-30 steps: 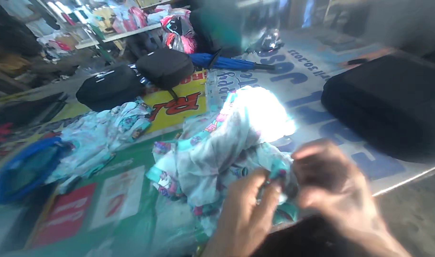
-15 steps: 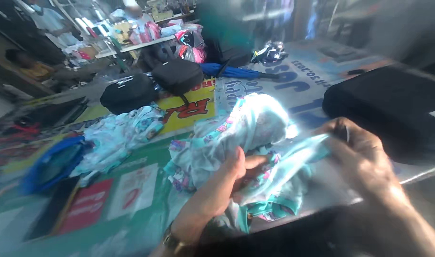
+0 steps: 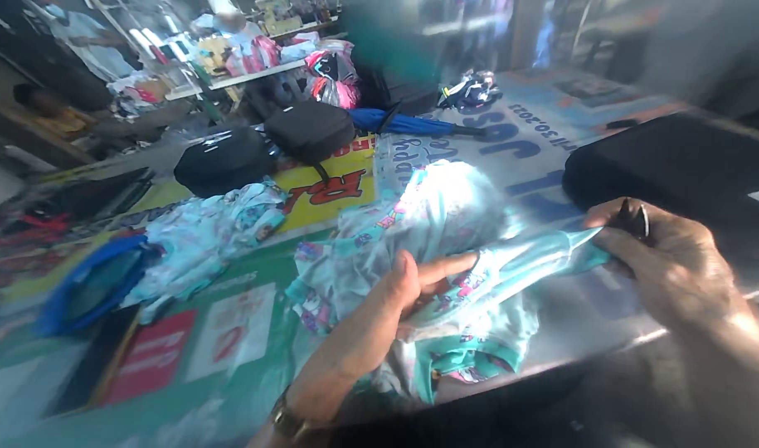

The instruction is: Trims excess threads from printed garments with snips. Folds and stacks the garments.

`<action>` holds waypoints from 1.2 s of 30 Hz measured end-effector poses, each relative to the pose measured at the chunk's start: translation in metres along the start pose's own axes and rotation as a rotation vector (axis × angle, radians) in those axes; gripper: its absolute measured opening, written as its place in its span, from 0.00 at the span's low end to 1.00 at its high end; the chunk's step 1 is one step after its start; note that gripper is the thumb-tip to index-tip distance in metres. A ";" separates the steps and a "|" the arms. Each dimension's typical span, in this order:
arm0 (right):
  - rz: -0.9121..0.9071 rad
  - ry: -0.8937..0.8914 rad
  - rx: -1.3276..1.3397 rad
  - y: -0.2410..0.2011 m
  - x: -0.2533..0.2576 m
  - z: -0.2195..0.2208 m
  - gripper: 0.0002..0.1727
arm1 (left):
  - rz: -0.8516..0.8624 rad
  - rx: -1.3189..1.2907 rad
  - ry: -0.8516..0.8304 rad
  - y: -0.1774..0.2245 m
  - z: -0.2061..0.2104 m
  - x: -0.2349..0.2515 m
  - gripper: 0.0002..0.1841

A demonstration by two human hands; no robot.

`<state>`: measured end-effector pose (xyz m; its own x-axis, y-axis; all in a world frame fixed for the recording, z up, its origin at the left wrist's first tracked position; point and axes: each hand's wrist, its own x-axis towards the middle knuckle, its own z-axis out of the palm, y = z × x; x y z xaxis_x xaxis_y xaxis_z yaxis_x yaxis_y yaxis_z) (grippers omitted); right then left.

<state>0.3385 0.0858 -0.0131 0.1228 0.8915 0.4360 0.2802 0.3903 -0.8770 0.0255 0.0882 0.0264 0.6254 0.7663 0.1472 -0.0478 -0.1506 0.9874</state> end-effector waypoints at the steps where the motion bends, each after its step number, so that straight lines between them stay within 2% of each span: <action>1: 0.006 -0.005 0.006 0.000 0.000 0.001 0.09 | 0.005 -0.029 -0.029 -0.002 -0.004 0.000 0.55; 4: 0.007 -0.006 0.014 0.003 0.001 0.002 0.09 | 0.005 0.035 0.065 -0.002 -0.005 0.000 0.51; 5: 0.009 0.001 0.023 0.004 0.002 0.001 0.09 | 0.009 0.110 0.067 -0.004 -0.011 -0.002 0.45; 7: 0.014 0.020 0.033 0.004 0.006 -0.004 0.08 | 0.026 0.391 0.069 -0.004 -0.023 -0.007 0.27; 9: -0.007 0.042 0.023 0.001 0.016 -0.008 0.07 | 0.067 0.713 0.166 -0.003 -0.032 -0.012 0.19; 11: -0.044 0.038 -0.005 -0.006 0.034 -0.009 0.06 | 0.125 0.821 0.272 0.006 -0.041 -0.012 0.14; 14: -0.088 0.019 0.011 -0.026 0.076 0.012 0.06 | 0.221 0.936 0.463 0.028 -0.051 0.003 0.14; 17: -0.158 0.023 -0.135 -0.028 0.123 0.046 0.05 | 0.216 1.220 0.591 0.020 -0.065 0.035 0.17; 18: -0.169 0.005 -0.262 -0.022 0.134 0.056 0.08 | 0.170 1.323 0.594 0.007 -0.073 0.049 0.17; 20: -0.135 -0.100 -0.485 -0.011 0.137 0.071 0.15 | 0.036 1.415 0.477 -0.030 -0.096 0.069 0.16; 22: -0.173 -0.237 -0.533 -0.008 0.108 0.075 0.20 | -0.066 1.274 0.369 -0.053 -0.121 0.074 0.20; 23: -0.201 -0.337 -0.480 -0.008 0.088 0.068 0.19 | -0.085 1.183 0.387 -0.053 -0.126 0.072 0.23; 25: -0.140 -0.638 -0.247 -0.002 0.048 0.049 0.16 | -0.036 1.108 0.471 -0.044 -0.122 0.059 0.30; 27: -0.060 -0.886 -0.132 0.007 0.014 0.027 0.19 | 0.176 1.176 0.531 -0.028 -0.101 0.033 0.32; 29: -0.149 -0.895 -0.253 0.020 -0.014 0.011 0.17 | 0.512 1.192 0.507 -0.026 -0.070 -0.005 0.27; 30: -0.219 -0.841 -0.297 0.026 -0.023 0.010 0.13 | 0.571 1.177 0.404 -0.031 -0.053 -0.026 0.26; 32: -0.245 -0.761 -0.204 0.029 -0.026 0.009 0.08 | 0.492 1.241 0.065 -0.046 -0.029 -0.056 0.29; 33: -0.196 -0.731 -0.104 0.027 -0.022 0.009 0.08 | 0.435 1.294 -0.053 -0.055 -0.024 -0.064 0.25; 34: -0.122 -0.681 -0.037 0.023 -0.018 0.009 0.07 | 0.403 1.294 -0.073 -0.065 -0.025 -0.069 0.18; 36: 0.031 -0.578 0.025 0.012 -0.007 0.014 0.05 | 0.316 1.082 0.081 -0.066 -0.032 -0.077 0.12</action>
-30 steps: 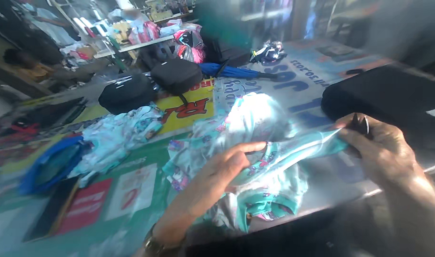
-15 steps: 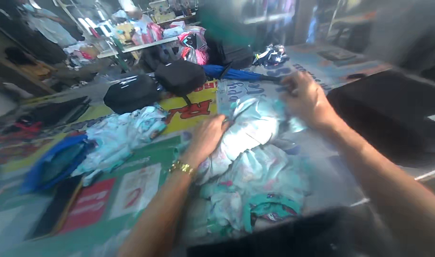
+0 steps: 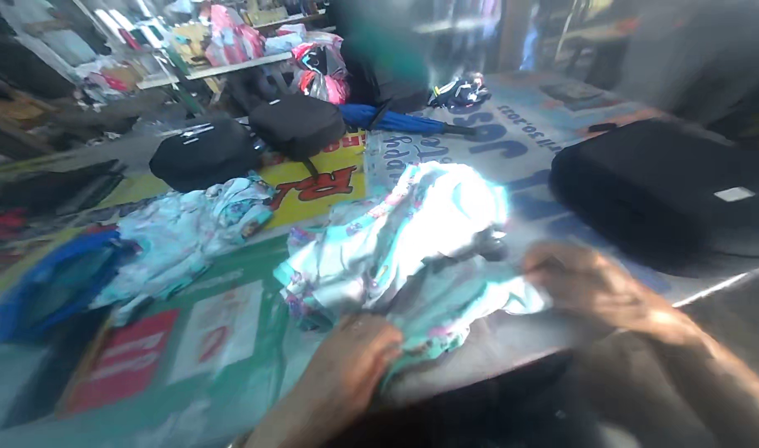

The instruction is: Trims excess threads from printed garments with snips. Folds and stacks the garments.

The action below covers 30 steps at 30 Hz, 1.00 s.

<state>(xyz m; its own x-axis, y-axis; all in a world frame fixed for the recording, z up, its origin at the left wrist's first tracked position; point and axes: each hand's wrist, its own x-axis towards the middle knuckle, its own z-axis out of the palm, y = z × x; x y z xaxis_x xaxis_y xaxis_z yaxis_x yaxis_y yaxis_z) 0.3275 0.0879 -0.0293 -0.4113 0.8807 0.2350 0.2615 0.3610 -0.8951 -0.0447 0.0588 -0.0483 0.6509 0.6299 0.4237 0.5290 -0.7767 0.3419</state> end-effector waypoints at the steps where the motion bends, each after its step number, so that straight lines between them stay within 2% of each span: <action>1: 0.036 0.037 0.018 -0.005 0.006 -0.001 0.05 | -0.101 -0.125 0.068 0.001 -0.008 0.001 0.12; 3: 0.067 0.103 0.002 -0.010 0.017 0.000 0.05 | -0.191 -0.302 0.180 0.001 -0.023 0.009 0.12; 6: 0.061 0.142 -0.039 -0.014 0.033 0.002 0.04 | -0.181 -0.309 0.259 -0.001 -0.029 0.021 0.13; 9: 0.019 0.189 -0.122 -0.021 0.049 0.000 0.03 | -0.229 -0.053 0.342 -0.002 -0.028 0.035 0.12; 11: -0.019 0.284 -0.375 -0.025 0.062 0.000 0.05 | -0.242 0.259 0.405 0.007 -0.025 0.043 0.12; 13: -0.042 0.369 -0.701 -0.024 0.076 0.001 0.06 | -0.034 0.458 0.416 0.019 -0.009 0.043 0.13; 14: -0.038 0.381 -0.821 -0.024 0.081 0.001 0.08 | 0.085 0.509 0.366 0.027 0.003 0.041 0.15; 15: -0.033 0.377 -0.886 -0.026 0.083 0.002 0.11 | 0.160 0.538 0.268 0.034 0.014 0.040 0.18; 16: -0.056 0.371 -0.893 -0.029 0.082 0.006 0.13 | 0.163 0.534 0.151 0.037 0.023 0.040 0.22; 18: -0.199 0.338 -0.732 -0.032 0.069 0.016 0.12 | 0.045 0.379 0.006 0.028 0.030 0.039 0.17; 20: -0.292 0.204 -0.424 -0.027 0.052 0.032 0.20 | -0.151 -0.027 0.013 0.016 0.017 0.042 0.14; 21: -0.274 0.121 -0.374 -0.022 0.043 0.040 0.25 | -0.254 -0.251 0.035 0.013 0.008 0.046 0.15; 23: -0.217 0.045 -0.551 -0.010 0.035 0.056 0.36 | -0.410 -0.571 0.095 0.014 -0.006 0.054 0.17; 24: -0.185 0.036 -0.633 -0.004 0.036 0.060 0.33 | -0.470 -0.673 0.115 0.014 -0.010 0.057 0.17; 26: -0.115 0.061 -0.600 0.005 0.040 0.058 0.16 | -0.549 -0.786 0.146 0.012 -0.013 0.061 0.18; 28: -0.075 0.110 -0.374 0.004 0.043 0.045 0.08 | -0.583 -0.838 0.186 0.008 -0.013 0.062 0.17; 30: -0.077 0.172 -0.191 -0.003 0.041 0.030 0.04 | -0.594 -0.834 0.196 0.006 -0.016 0.060 0.17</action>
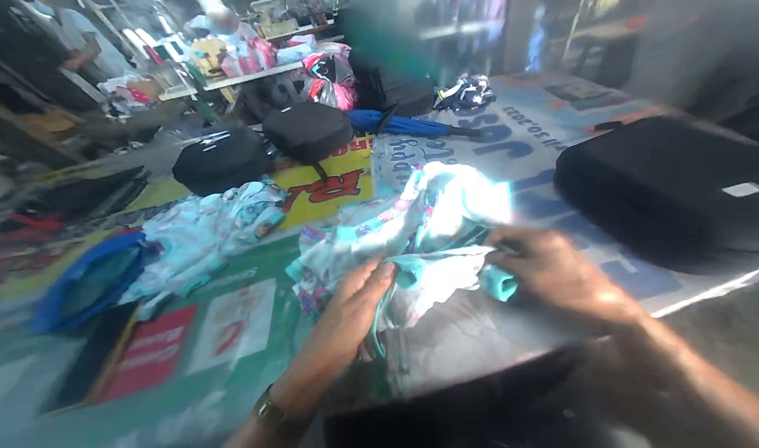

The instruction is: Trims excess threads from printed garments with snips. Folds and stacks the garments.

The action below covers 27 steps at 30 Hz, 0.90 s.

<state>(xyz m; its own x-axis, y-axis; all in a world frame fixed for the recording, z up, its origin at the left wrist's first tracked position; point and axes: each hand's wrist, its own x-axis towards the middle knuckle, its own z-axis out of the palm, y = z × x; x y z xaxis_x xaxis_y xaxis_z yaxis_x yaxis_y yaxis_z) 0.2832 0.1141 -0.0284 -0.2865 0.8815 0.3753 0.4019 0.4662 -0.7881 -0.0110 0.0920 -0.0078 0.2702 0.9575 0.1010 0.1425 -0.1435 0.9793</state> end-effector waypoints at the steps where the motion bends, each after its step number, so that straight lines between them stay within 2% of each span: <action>1: -0.005 0.031 0.046 -0.002 -0.001 -0.010 0.05 | 0.027 0.036 -0.024 0.001 -0.001 -0.002 0.16; 2: -0.024 0.047 0.067 -0.004 -0.002 -0.022 0.05 | 0.094 0.112 -0.075 0.003 -0.002 -0.007 0.15; 4: -0.069 0.018 0.095 -0.005 -0.005 -0.050 0.05 | 0.357 0.337 -0.199 0.012 -0.002 -0.018 0.14; 5: -0.085 -0.010 0.132 -0.004 -0.005 -0.064 0.04 | 0.481 0.442 -0.180 0.020 -0.004 -0.020 0.15; 7: -0.078 0.033 0.135 -0.004 0.003 -0.080 0.07 | 0.590 0.743 0.115 0.033 -0.016 -0.011 0.17; 8: -0.048 0.111 0.076 -0.008 0.011 -0.079 0.08 | 0.543 0.895 0.238 0.035 -0.026 0.003 0.23; 9: -0.012 0.177 0.003 -0.011 0.022 -0.074 0.10 | 0.423 1.000 0.261 0.035 -0.037 0.020 0.34; 10: 0.029 0.201 -0.053 -0.012 0.034 -0.067 0.13 | 0.273 1.049 0.225 0.032 -0.046 0.035 0.42; 11: 0.071 0.197 -0.071 -0.009 0.046 -0.058 0.19 | 0.158 1.053 0.173 0.026 -0.050 0.048 0.45; 13: 0.164 0.117 -0.015 0.004 0.064 -0.040 0.34 | 0.049 1.012 0.048 0.015 -0.038 0.053 0.40; 14: 0.195 0.062 0.035 0.009 0.068 -0.031 0.38 | 0.067 1.024 0.005 0.011 -0.027 0.045 0.34; 16: 0.195 -0.058 0.131 0.011 0.058 -0.023 0.36 | 0.345 1.135 0.030 0.000 -0.009 0.017 0.22; 18: 0.124 -0.150 0.219 0.011 0.033 -0.035 0.30 | 0.722 1.280 0.046 -0.013 -0.004 -0.012 0.11; 19: 0.093 -0.208 0.251 0.014 0.019 -0.047 0.29 | 0.825 1.334 0.020 -0.015 -0.004 -0.027 0.07; 20: 0.076 -0.262 0.278 0.016 0.006 -0.060 0.27 | 0.858 1.359 -0.043 -0.012 -0.004 -0.039 0.07; 21: 0.070 -0.292 0.297 0.017 -0.003 -0.073 0.25 | 0.844 1.344 -0.120 -0.004 -0.005 -0.049 0.12; 23: 0.057 -0.216 0.262 0.011 -0.008 -0.093 0.18 | 0.770 1.146 -0.195 0.020 -0.013 -0.054 0.18; 25: 0.045 -0.012 0.177 -0.006 0.008 -0.091 0.13 | 0.727 0.919 -0.050 0.042 -0.026 -0.037 0.16; 27: 0.029 0.098 0.085 -0.025 0.037 -0.075 0.16 | 0.638 0.967 0.175 0.053 -0.031 -0.001 0.19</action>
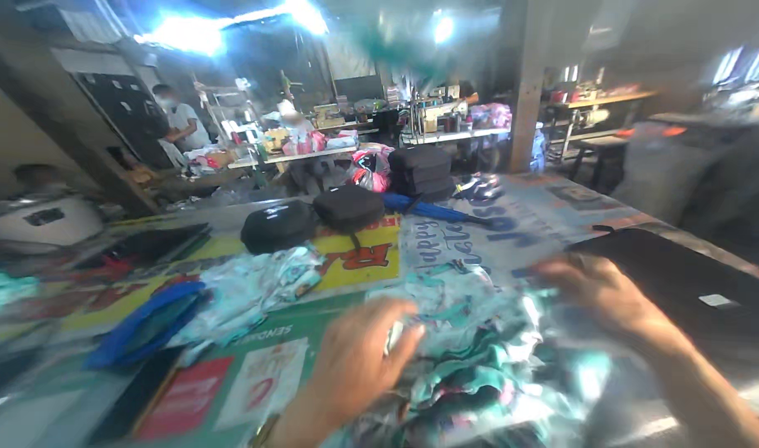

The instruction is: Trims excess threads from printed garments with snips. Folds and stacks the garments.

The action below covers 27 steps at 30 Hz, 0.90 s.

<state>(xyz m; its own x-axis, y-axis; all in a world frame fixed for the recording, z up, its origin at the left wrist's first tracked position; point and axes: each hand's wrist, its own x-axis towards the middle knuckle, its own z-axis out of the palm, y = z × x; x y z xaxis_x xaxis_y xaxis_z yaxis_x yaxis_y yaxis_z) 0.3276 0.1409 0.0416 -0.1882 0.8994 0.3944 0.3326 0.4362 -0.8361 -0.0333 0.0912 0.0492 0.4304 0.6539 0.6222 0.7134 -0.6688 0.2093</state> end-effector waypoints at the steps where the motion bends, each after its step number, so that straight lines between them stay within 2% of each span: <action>1: -0.022 -0.018 -0.072 -0.006 0.013 0.014 0.17 | -0.096 0.061 -0.074 -0.007 0.006 0.015 0.25; 3: -0.021 -0.197 -0.289 -0.012 0.031 0.042 0.18 | -0.244 0.057 -0.420 -0.015 0.022 0.031 0.34; 4: -0.018 -0.323 -0.432 -0.014 0.032 0.054 0.18 | -0.235 0.053 -0.547 -0.013 0.033 0.029 0.33; 5: -0.061 -0.426 -0.570 -0.014 0.025 0.064 0.17 | -0.168 0.064 -0.598 -0.010 0.041 0.021 0.28; 6: -0.164 -0.469 -0.686 -0.012 0.012 0.070 0.14 | -0.075 0.091 -0.575 -0.004 0.045 0.009 0.22; 8: -0.425 -0.383 -0.824 -0.006 -0.024 0.069 0.07 | 0.164 0.178 -0.345 0.005 0.044 -0.017 0.12; 9: -0.511 -0.340 -0.860 -0.006 -0.040 0.063 0.06 | 0.259 0.218 -0.255 0.008 0.040 -0.027 0.10; 11: -0.503 -0.410 -0.828 -0.018 -0.067 0.044 0.09 | 0.350 0.255 -0.189 0.012 0.028 -0.041 0.13; 13: -0.396 -0.563 -0.670 -0.039 -0.078 0.024 0.10 | 0.363 0.142 -0.198 0.015 0.017 -0.038 0.14; 15: -0.341 -0.596 -0.487 -0.051 -0.068 0.014 0.10 | 0.264 -0.087 -0.213 0.013 0.012 -0.020 0.14; 17: -0.305 -0.487 -0.420 -0.055 -0.040 0.018 0.11 | 0.085 -0.217 -0.284 0.000 0.015 0.009 0.15; 20: -0.075 -0.407 -0.586 -0.052 0.015 0.042 0.19 | -0.195 -0.144 -0.546 -0.022 0.038 0.054 0.21; 23: 0.166 -0.605 -0.745 -0.024 0.044 0.068 0.25 | -0.332 0.021 -0.715 -0.035 0.067 0.074 0.33; 25: 0.165 -0.692 -0.725 -0.012 0.034 0.074 0.24 | -0.356 0.107 -0.792 -0.034 0.076 0.079 0.38; 27: 0.013 -0.649 -0.700 -0.015 0.007 0.069 0.19 | -0.325 0.125 -0.825 -0.039 0.080 0.080 0.31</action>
<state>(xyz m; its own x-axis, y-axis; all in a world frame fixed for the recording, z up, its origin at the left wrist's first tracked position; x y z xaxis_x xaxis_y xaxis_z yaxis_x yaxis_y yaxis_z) 0.2574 0.1392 0.0304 -0.5865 0.8062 -0.0777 0.7762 0.5321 -0.3382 0.0174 0.1976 0.0304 0.4230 0.8829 -0.2037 0.9036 -0.3944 0.1670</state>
